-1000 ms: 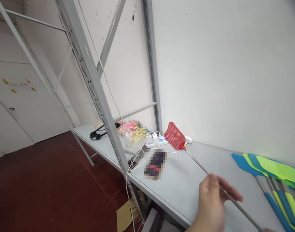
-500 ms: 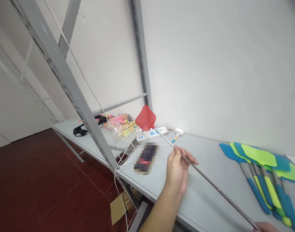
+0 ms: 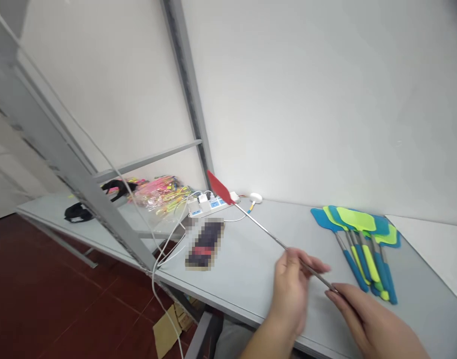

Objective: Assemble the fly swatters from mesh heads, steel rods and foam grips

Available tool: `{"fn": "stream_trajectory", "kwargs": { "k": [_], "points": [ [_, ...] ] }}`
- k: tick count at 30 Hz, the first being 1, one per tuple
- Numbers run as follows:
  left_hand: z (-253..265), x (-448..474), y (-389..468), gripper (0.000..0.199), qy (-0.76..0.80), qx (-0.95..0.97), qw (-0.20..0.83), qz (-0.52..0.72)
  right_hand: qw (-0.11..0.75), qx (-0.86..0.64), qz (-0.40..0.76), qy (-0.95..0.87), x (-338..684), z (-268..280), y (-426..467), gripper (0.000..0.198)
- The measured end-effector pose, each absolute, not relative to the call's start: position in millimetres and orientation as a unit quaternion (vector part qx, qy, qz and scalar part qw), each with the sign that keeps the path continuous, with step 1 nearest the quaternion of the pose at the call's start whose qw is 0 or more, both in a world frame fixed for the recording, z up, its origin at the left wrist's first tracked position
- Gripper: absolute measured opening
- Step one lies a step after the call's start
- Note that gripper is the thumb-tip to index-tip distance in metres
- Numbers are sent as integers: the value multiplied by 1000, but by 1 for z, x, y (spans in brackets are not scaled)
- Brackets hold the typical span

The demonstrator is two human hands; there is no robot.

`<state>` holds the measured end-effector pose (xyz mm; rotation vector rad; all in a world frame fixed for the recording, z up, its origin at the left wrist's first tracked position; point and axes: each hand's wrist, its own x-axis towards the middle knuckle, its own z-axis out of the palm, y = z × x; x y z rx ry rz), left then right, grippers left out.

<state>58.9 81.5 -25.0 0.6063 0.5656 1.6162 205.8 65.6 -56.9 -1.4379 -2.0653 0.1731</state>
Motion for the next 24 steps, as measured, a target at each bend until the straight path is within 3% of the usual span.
{"fn": "stream_trajectory", "kwargs": {
  "k": [6,13,18,24],
  "points": [
    [-4,31,89,36,277,292,577,711,259,-554,56,-789,213,-44,67,33],
    [2,5,112,32,265,260,530,762,246,-556,75,-790,261,-54,58,30],
    [2,9,120,32,256,250,495,792,259,-554,22,-791,268,-52,62,29],
    [-14,53,94,34,287,276,581,710,331,-533,-86,-774,236,-44,63,27]
  ]
}}
